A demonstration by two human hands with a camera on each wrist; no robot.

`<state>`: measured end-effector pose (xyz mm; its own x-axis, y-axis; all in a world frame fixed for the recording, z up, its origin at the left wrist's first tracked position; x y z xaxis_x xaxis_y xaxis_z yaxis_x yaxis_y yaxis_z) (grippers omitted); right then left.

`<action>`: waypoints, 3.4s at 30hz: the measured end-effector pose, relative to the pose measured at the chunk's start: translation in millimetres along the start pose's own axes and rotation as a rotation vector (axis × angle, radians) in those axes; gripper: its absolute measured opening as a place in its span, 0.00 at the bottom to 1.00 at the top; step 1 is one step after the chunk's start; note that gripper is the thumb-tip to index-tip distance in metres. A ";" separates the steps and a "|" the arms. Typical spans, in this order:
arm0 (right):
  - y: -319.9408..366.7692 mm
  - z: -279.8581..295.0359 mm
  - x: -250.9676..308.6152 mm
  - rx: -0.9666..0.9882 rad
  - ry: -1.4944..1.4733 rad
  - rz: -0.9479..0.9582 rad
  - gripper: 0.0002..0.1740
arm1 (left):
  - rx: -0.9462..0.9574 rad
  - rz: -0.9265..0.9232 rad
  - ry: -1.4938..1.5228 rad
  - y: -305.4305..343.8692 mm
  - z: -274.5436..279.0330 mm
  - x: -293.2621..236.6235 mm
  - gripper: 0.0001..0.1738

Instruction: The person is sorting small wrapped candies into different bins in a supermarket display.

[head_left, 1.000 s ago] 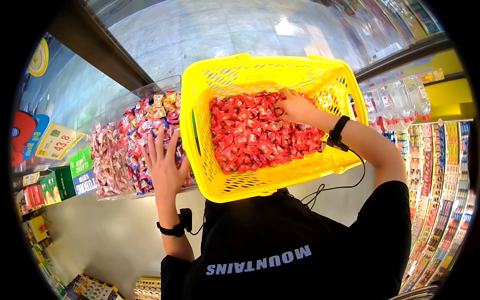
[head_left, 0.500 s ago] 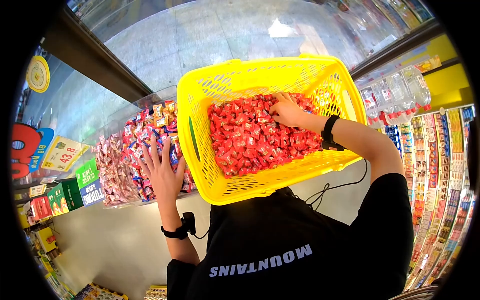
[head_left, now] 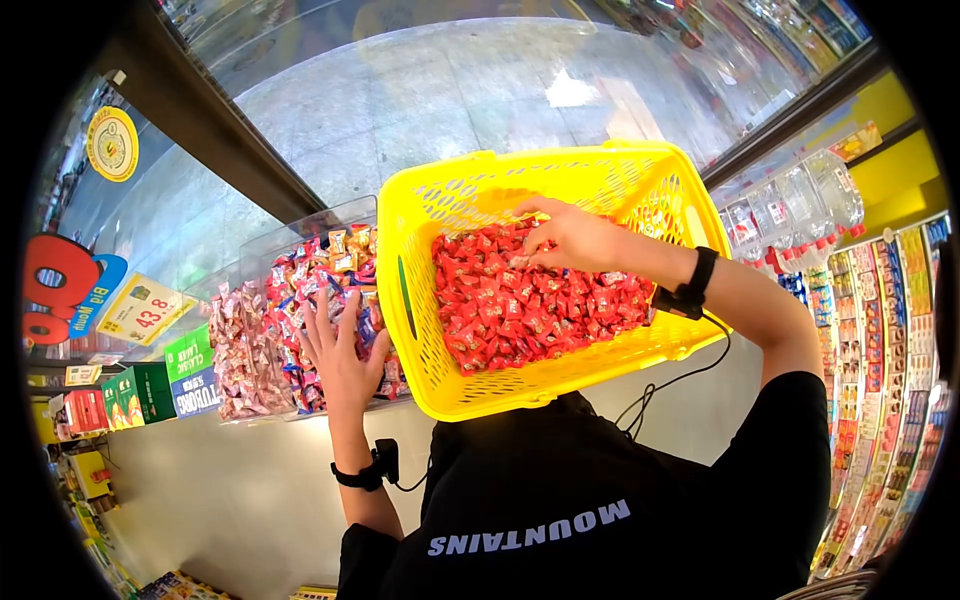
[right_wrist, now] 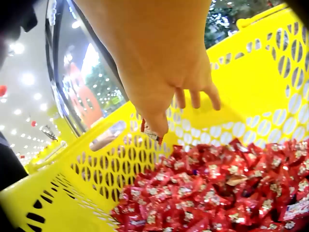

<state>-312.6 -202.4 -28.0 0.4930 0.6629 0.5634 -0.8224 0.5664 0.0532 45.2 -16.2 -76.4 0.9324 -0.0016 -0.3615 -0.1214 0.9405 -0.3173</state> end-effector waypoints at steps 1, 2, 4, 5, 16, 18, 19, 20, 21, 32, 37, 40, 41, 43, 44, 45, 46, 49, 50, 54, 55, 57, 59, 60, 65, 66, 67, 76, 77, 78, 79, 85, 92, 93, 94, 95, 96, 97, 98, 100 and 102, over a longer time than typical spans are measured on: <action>0.0 4.8 15.7 -0.014 -0.020 0.024 0.07 | -0.045 -0.022 0.051 -4.4 8.8 -4.8 0.34; 0.7 9.1 31.7 -0.027 -0.042 0.047 0.07 | -0.087 -0.042 0.103 -8.3 18.4 -9.8 0.33; 3.2 12.6 60.9 -0.103 0.035 0.171 0.07 | -0.177 -0.138 0.188 -16.2 42.0 -24.4 0.27; 3.5 12.4 73.6 -0.140 0.092 0.237 0.07 | -0.195 -0.179 0.224 -22.0 53.6 -35.3 0.26; -0.4 -2.8 113.2 -0.296 0.168 0.296 0.16 | -0.208 -0.348 0.294 -29.8 50.1 -90.6 0.13; 2.1 -9.5 71.8 -0.201 0.144 0.100 0.16 | -0.281 -0.243 0.243 -31.0 48.6 -70.0 0.11; 5.2 -15.3 46.2 -0.165 0.182 0.013 0.15 | -0.300 -0.187 0.191 -31.0 49.0 -60.7 0.09; 8.5 -23.0 20.9 -0.129 0.219 -0.074 0.15 | -0.317 -0.130 0.138 -30.7 49.3 -49.9 0.08; 9.9 -31.8 -3.0 -0.076 0.241 -0.167 0.15 | -0.305 -0.098 0.129 -29.1 47.5 -35.1 0.07; 11.7 -84.6 -54.9 0.019 0.568 -0.356 0.24 | -0.119 0.049 -0.091 3.1 7.8 26.1 0.11; 8.4 -89.0 -71.4 0.028 0.476 -0.381 0.22 | -0.174 0.045 -0.069 -2.7 12.5 16.0 0.16; 4.9 -84.0 -81.0 0.057 0.389 -0.379 0.20 | -0.181 0.037 -0.059 -5.9 15.0 11.1 0.18; 5.2 -81.8 -82.0 0.073 0.364 -0.376 0.19 | -0.179 0.035 -0.053 -7.1 15.8 8.8 0.18; 3.9 -67.0 -68.3 0.130 0.405 -0.389 0.23 | -0.187 0.022 -0.025 -8.9 16.6 4.4 0.19; 2.5 -63.0 -63.3 0.158 0.425 -0.396 0.25 | -0.191 0.015 -0.011 -10.3 16.9 2.2 0.19; 0.6 -63.2 -61.9 0.106 0.416 -0.413 0.28 | -0.196 0.007 0.005 -12.3 17.1 -0.1 0.19; -1.5 -64.3 -59.8 0.054 0.407 -0.428 0.30 | -0.201 -0.001 0.020 -13.9 17.1 -2.8 0.19; -0.2 -76.6 -53.5 0.062 0.575 -0.408 0.37 | -0.201 -0.005 0.043 -15.9 16.0 -10.6 0.20; 1.1 -81.2 -52.8 0.090 0.663 -0.390 0.40 | -0.199 -0.006 0.047 -17.0 15.8 -12.9 0.20; 6.4 -85.1 -57.8 0.084 0.664 -0.391 0.32 | -0.199 -0.010 0.088 -17.8 17.2 -19.1 0.20; 6.2 -84.3 -62.8 0.123 0.690 -0.397 0.31 | -0.200 -0.014 0.091 -17.7 17.0 -19.7 0.19; 4.5 -83.6 -70.2 0.170 0.698 -0.412 0.28 | -0.199 -0.018 0.094 -17.6 16.6 -21.2 0.19; 3.4 -84.7 -74.3 0.187 0.663 -0.429 0.25 | -0.194 -0.016 0.093 -15.7 17.0 -22.6 0.19; 1.9 -81.0 -69.3 0.243 0.660 -0.439 0.26 | -0.190 -0.016 0.091 -14.7 17.0 -22.6 0.19; 1.2 -66.7 -42.7 0.166 0.569 -0.294 0.33 | -0.171 -0.019 0.092 -11.5 16.6 -23.2 0.20; 1.6 -68.2 -44.7 0.142 0.588 -0.272 0.34 | -0.169 -0.015 0.091 -10.9 15.9 -23.6 0.21; 1.6 -72.2 -49.8 0.116 0.608 -0.250 0.36 | -0.167 -0.013 0.090 -10.4 14.2 -23.5 0.21; 4.7 -68.8 -62.4 0.259 0.506 -0.151 0.35 | -0.140 -0.013 0.111 -10.7 11.9 -25.5 0.22; 5.5 -67.5 -58.1 0.301 0.490 -0.168 0.34 | -0.135 -0.014 0.106 -11.7 11.3 -25.8 0.22; 6.3 -69.3 -57.5 0.235 0.497 -0.142 0.33 | -0.133 -0.011 0.118 -12.3 11.1 -26.4 0.22; 6.6 -74.0 -58.9 0.169 0.502 -0.115 0.32 | -0.132 -0.006 0.128 -12.6 11.0 -27.3 0.22; -5.4 -80.3 -65.6 -0.025 0.519 -0.118 0.35 | -0.149 -0.018 0.101 -14.2 15.5 -32.1 0.24; -0.6 -79.6 -65.3 0.039 0.777 -0.040 0.36 | -0.146 -0.012 0.103 -14.5 13.4 -32.1 0.24; -0.7 -79.3 -65.5 0.048 0.804 -0.051 0.36 | -0.144 -0.010 0.100 -14.7 13.4 -32.3 0.24; -1.7 -79.5 -65.8 0.062 0.782 -0.070 0.35 | -0.141 -0.009 0.098 -15.2 13.5 -32.7 0.24; -3.4 -80.1 -66.1 0.077 0.761 -0.090 0.34 | -0.138 -0.008 0.096 -15.4 13.7 -32.9 0.24; -4.4 -80.5 -67.2 0.091 0.740 -0.109 0.33 | -0.140 -0.010 0.098 -15.5 13.9 -32.6 0.24; -5.1 -80.7 -69.1 0.106 0.712 -0.120 0.32 | -0.143 -0.012 0.100 -15.8 14.2 -32.0 0.24; -6.4 -81.0 -70.7 0.120 0.684 -0.129 0.31 | -0.147 -0.013 0.101 -16.0 14.7 -31.3 0.24; -8.8 -80.2 -73.4 0.151 0.631 -0.144 0.29 | -0.150 -0.009 0.092 -15.1 18.0 -31.1 0.24; -9.5 -75.0 -71.6 0.186 0.579 -0.159 0.27 | -0.157 -0.009 0.108 -14.1 19.8 -28.8 0.23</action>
<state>-318.9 -218.5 -130.7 0.6443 0.7647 0.0021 -0.7364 0.6197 0.2713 26.7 -22.8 -44.2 0.8929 -0.0544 -0.4469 -0.1723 0.8758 -0.4508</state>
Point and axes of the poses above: each hand's wrist, its own y-axis away from the middle knuckle, its own z-axis out of the back of the hand, x = y × z, the point moved 2 cm from there along -y, towards the middle knuckle, and after that the axes turned 1 degree about y, right-handed, at the moved point
